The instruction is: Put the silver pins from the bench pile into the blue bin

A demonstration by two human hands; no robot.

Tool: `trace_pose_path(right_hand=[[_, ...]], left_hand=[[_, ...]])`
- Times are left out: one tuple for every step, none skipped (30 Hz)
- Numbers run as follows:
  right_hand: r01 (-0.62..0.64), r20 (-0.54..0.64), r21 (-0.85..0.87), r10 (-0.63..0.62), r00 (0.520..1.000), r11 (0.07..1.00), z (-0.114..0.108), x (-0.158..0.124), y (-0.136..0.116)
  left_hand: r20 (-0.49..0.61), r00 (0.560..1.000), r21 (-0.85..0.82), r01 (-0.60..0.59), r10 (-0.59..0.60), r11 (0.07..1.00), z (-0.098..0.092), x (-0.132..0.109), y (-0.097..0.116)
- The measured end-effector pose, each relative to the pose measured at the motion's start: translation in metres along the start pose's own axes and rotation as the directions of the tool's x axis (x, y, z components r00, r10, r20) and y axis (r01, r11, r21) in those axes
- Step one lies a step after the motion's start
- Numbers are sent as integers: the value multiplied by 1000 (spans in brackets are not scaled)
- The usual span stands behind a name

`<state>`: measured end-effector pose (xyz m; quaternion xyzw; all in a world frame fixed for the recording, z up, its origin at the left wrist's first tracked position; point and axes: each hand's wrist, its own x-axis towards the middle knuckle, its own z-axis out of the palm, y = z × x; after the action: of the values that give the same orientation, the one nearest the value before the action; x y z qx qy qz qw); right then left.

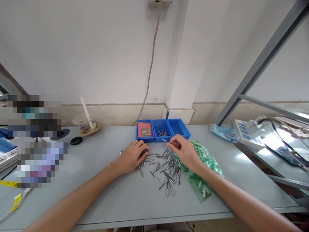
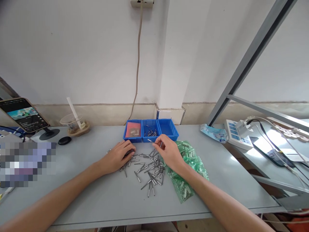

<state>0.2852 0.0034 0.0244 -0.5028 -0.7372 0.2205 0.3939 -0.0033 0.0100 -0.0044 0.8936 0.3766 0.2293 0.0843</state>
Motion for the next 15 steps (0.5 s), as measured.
trace_pose_path(right_hand=[[-13, 17, 32, 13, 1000, 999, 0, 0, -1], [-32, 39, 75, 29, 999, 997, 1, 0, -1], [-59, 67, 132, 50, 996, 990, 1, 0, -1], [-97, 102, 202, 78, 992, 974, 2, 0, -1], [-146, 141, 280, 110, 984, 949, 3, 0, -1], [-200, 181, 360, 142, 973, 911, 4, 0, 0], [-251, 218, 435, 169, 961, 865, 4, 1, 1], [-293, 250, 499, 189, 950, 816, 5, 1, 1], [-326, 275, 549, 202, 940, 770, 5, 1, 2], [-352, 296, 584, 212, 932, 731, 5, 1, 2], [-373, 312, 609, 221, 924, 700, 5, 1, 2], [-389, 324, 624, 229, 918, 678, 5, 1, 2], [-399, 330, 629, 236, 914, 667, 5, 1, 2], [-401, 329, 627, 240, 913, 668, 4, 1, 1], [-397, 322, 616, 243, 915, 680, 4, 1, 0]], left_hand=[[0, 1000, 3, -1, 1, 1000, 0, 0, 0], [-1, 1000, 6, -3, 3, 1000, 1, 0, -1], [-1, 1000, 10, -3, 3, 1000, 1, 0, -1], [0, 1000, 14, -3, 3, 1000, 1, 0, -1], [1, 1000, 17, -3, 3, 1000, 1, 0, -1], [3, 1000, 19, -3, 3, 1000, 1, 0, -1], [5, 1000, 22, -2, 2, 1000, 2, 0, -1], [7, 1000, 25, -2, 2, 1000, 2, 0, -1], [8, 1000, 28, -1, 1, 1000, 2, 0, -1], [9, 1000, 32, -1, 1, 999, 2, 0, -1], [10, 1000, 35, 0, 0, 999, 2, 0, -1], [12, 1000, 38, 0, -1, 999, 2, 0, -1], [14, 1000, 39, 1, -1, 999, 2, 0, -1], [16, 1000, 40, 2, -2, 999, 1, 0, -1], [19, 1000, 40, 4, -4, 999, 1, 0, -1]])
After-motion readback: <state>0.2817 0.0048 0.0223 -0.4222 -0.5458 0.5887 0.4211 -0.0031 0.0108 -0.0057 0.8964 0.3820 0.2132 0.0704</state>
